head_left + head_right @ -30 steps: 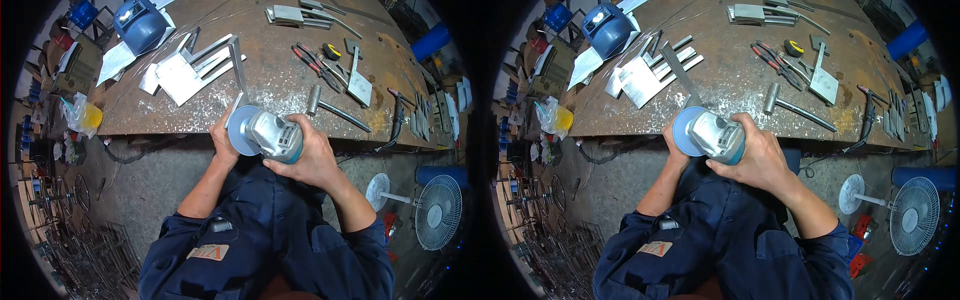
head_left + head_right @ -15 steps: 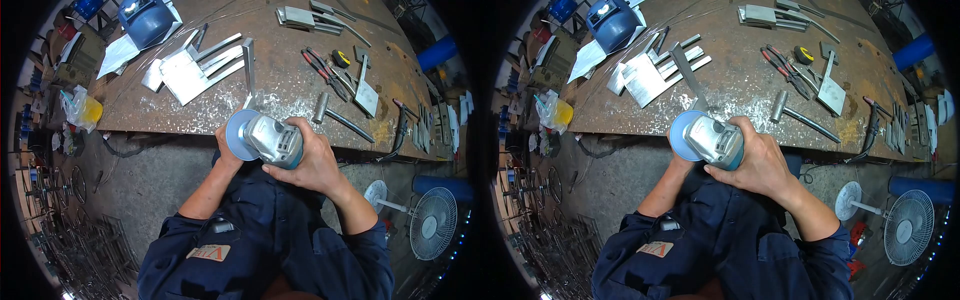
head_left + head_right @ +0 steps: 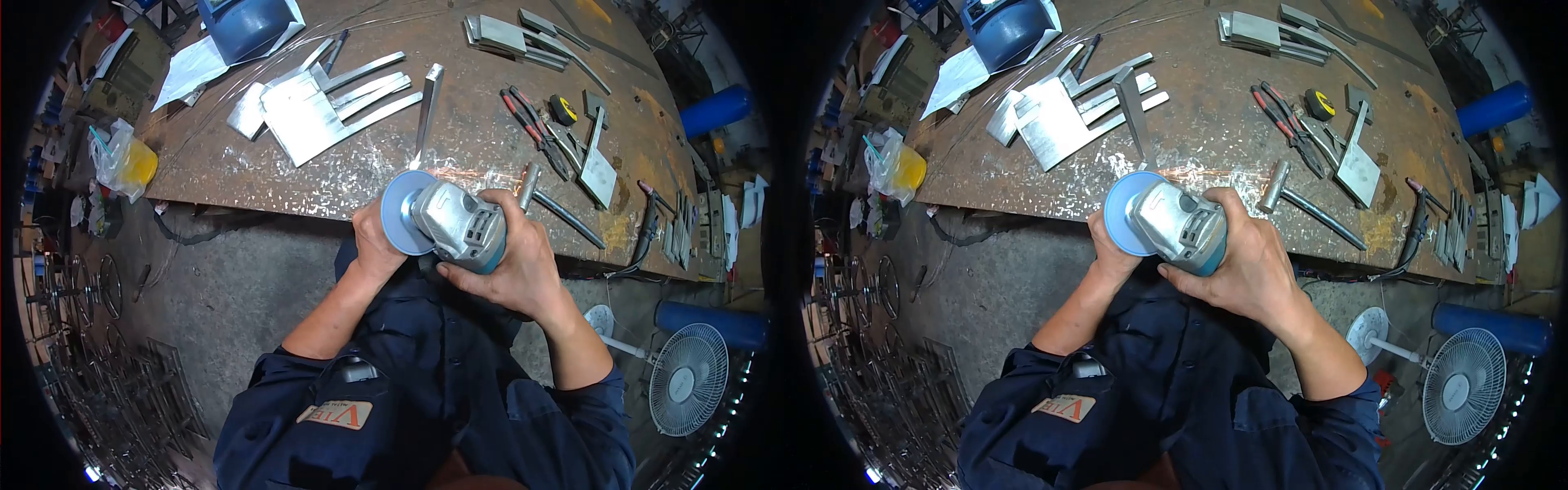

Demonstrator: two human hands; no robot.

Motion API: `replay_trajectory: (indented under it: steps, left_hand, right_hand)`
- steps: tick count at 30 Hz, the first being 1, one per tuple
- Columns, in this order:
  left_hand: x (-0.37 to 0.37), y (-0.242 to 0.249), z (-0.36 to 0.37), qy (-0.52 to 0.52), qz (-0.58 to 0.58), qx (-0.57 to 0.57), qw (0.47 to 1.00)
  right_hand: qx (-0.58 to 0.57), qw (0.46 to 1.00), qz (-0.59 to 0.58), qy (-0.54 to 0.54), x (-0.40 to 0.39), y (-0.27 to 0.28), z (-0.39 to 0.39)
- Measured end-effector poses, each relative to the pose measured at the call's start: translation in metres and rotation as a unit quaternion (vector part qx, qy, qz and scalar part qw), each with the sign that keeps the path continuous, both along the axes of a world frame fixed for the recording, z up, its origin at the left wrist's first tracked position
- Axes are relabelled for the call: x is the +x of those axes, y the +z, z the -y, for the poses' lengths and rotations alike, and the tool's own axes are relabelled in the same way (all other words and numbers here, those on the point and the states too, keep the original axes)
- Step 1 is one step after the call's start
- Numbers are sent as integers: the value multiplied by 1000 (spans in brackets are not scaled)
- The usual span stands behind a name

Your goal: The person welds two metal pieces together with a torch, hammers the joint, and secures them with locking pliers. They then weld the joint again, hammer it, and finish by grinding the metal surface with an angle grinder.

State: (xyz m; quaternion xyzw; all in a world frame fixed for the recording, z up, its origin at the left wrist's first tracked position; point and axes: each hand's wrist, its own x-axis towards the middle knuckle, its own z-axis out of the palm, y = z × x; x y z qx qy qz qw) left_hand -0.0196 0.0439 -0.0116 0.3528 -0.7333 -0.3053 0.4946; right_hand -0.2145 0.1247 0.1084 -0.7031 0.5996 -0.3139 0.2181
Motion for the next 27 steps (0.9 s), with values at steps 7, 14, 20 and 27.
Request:
replay_trajectory:
  steps: [7,14,20,27]
  left_hand:
    - [-4,8,1,-15,-48,-20,999]
    - [0,1,1,2,-9,-24,1000]
    - [-4,2,1,25,-19,-18,999]
    - [-4,0,2,27,-14,-29,999]
  right_hand:
    - [26,1000,3,9,2,5,1]
    - [29,999,-27,15,-1,8,5]
    - [30,999,-23,14,-1,8,9]
    - [18,999,-40,2,0,9,11]
